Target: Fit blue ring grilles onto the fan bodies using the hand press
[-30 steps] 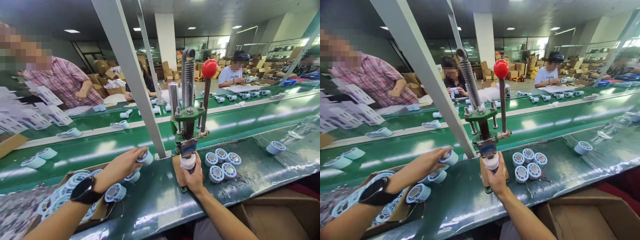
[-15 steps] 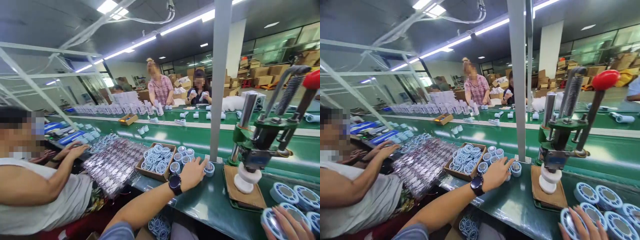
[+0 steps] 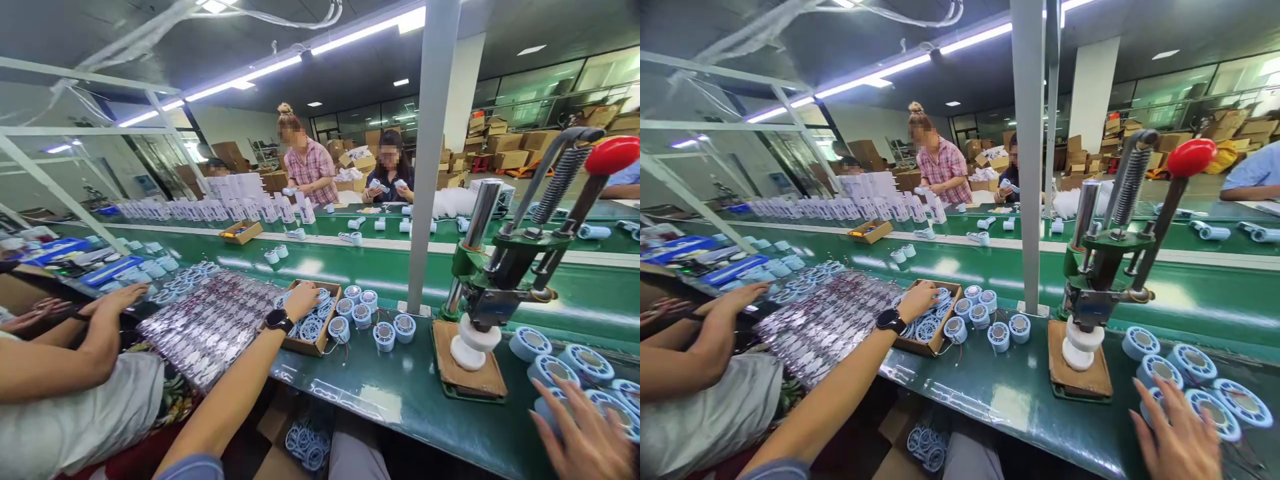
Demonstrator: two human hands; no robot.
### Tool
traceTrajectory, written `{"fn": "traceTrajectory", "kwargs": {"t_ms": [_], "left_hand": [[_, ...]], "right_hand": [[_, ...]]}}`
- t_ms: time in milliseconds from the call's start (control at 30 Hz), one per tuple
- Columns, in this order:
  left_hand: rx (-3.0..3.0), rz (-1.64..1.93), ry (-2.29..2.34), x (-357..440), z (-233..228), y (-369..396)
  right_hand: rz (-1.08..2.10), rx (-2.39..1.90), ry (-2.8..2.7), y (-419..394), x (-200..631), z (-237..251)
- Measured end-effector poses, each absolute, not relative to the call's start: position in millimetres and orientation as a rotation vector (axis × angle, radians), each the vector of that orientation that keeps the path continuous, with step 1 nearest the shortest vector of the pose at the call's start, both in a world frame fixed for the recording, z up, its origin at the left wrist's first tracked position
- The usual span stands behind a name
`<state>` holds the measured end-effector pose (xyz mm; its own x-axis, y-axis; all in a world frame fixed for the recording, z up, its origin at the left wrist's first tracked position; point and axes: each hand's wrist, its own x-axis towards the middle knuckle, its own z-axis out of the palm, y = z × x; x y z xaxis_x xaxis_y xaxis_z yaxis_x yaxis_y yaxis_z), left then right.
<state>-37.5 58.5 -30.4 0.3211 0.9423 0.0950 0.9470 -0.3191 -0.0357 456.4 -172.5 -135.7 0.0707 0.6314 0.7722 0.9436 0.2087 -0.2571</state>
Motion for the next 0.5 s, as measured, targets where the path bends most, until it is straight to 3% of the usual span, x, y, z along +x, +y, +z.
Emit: {"fn": "traceTrajectory", "kwargs": {"t_ms": [133, 300, 500], "left_hand": [[-2.51, -0.197, -1.737, -33, -34, 57], [-2.596, -0.383, -1.586, -4, -21, 33], [-2.731, -0.548, -1.415, 23, -36, -56]], "right_hand": [[-0.386, -1.314, -1.871, -147, 374, -122], [-0.271, -1.368, -1.988, -82, 264, -116], [-0.179, -1.266, -2.089, -109, 251, -135]]}}
